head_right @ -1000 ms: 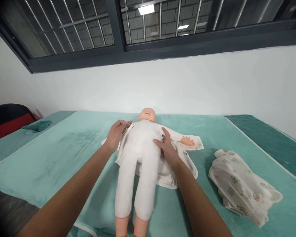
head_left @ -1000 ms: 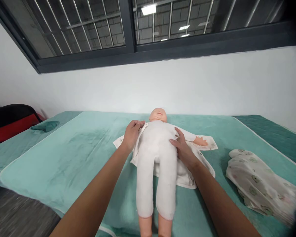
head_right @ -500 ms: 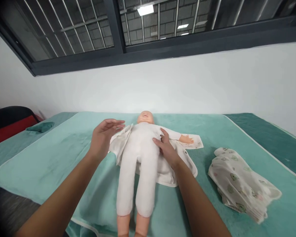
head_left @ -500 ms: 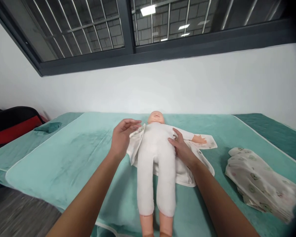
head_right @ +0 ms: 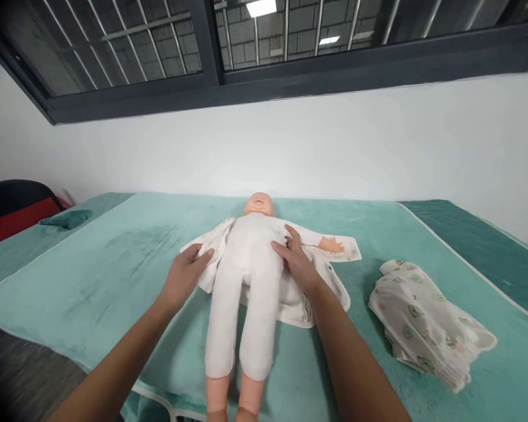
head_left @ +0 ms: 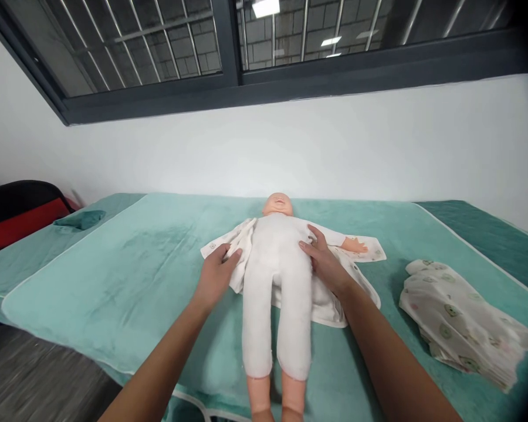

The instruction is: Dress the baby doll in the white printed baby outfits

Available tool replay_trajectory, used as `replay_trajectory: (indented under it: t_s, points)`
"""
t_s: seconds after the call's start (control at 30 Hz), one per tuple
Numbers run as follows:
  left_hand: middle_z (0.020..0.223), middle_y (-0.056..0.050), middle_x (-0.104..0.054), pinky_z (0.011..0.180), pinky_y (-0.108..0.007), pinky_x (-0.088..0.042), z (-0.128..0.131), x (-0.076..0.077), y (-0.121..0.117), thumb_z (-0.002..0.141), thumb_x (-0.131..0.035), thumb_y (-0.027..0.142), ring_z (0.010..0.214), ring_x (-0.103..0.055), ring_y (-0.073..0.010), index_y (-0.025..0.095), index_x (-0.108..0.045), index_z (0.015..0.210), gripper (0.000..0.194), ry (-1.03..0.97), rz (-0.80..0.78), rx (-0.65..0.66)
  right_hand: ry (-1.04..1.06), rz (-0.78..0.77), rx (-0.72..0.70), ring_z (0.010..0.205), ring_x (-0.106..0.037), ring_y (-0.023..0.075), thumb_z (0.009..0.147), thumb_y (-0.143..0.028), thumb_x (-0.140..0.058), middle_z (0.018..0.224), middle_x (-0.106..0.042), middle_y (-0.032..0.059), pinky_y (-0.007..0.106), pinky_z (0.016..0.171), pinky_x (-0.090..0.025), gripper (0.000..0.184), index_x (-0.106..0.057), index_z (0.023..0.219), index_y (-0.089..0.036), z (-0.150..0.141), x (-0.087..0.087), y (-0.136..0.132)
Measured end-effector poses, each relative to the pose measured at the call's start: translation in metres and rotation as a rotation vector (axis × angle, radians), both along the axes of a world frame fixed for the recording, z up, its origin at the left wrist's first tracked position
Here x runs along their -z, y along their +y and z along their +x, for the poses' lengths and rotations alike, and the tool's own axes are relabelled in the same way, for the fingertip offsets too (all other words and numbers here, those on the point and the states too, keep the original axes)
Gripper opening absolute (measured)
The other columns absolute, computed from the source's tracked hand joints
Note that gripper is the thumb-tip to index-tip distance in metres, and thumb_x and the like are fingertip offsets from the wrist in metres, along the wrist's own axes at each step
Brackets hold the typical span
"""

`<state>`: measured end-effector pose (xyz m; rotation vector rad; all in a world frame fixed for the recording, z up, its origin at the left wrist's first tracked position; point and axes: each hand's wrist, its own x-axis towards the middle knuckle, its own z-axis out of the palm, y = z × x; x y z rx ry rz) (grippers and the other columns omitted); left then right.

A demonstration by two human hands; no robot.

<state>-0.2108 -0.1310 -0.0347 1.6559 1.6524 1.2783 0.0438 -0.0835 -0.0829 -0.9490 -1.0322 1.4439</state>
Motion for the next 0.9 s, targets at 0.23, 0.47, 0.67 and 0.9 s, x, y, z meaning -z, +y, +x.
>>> replay_trajectory:
  t_s: [0.23,0.47,0.67,0.9]
  points:
    - [0.097,-0.004,-0.073,0.083,-0.035,-0.05,0.058,-0.035,-0.027,0.094,-0.049,0.039,0.089,-0.065,-0.0238,0.027,-0.073,0.11,0.031,0.16,0.04,0.442,-0.011,0.007,0.015,0.132,-0.05,0.0224,0.078,-0.051,-0.073,0.14,-0.05,0.0042,0.039,0.11,-0.042,0.082,-0.029,0.146,-0.038,0.0,0.002,0.001]
    - [0.108,-0.004,-0.071,0.087,-0.032,-0.048,0.039,-0.016,0.016,0.095,-0.047,0.042,0.1,-0.063,-0.0211,0.024,-0.07,0.101,0.03,0.091,0.144,0.043,-0.029,0.019,0.014,0.127,-0.054,0.022,0.079,-0.05,-0.072,0.139,-0.053,0.0032,0.039,0.109,-0.043,0.079,-0.031,0.145,-0.038,0.001,0.004,0.004]
    - [0.088,-0.01,-0.07,0.081,-0.035,-0.045,0.052,-0.03,0.105,0.083,-0.057,0.047,0.088,-0.065,-0.027,0.019,-0.067,0.081,0.029,0.43,-0.077,0.071,-0.04,0.01,0.032,0.127,-0.054,0.0223,0.077,-0.05,-0.073,0.138,-0.053,0.0038,0.038,0.109,-0.044,0.082,-0.031,0.147,-0.036,0.001,0.003,0.005]
    - [0.063,-0.007,-0.061,0.068,-0.032,-0.042,0.064,-0.045,0.153,0.068,-0.065,0.023,0.072,-0.061,-0.0234,0.02,-0.056,0.057,0.014,0.426,-0.15,0.095,-0.052,0.007,0.013,0.122,-0.056,0.0227,0.079,-0.051,-0.071,0.133,-0.055,0.0011,0.04,0.11,-0.043,0.079,-0.031,0.145,-0.038,0.003,0.003,0.005]
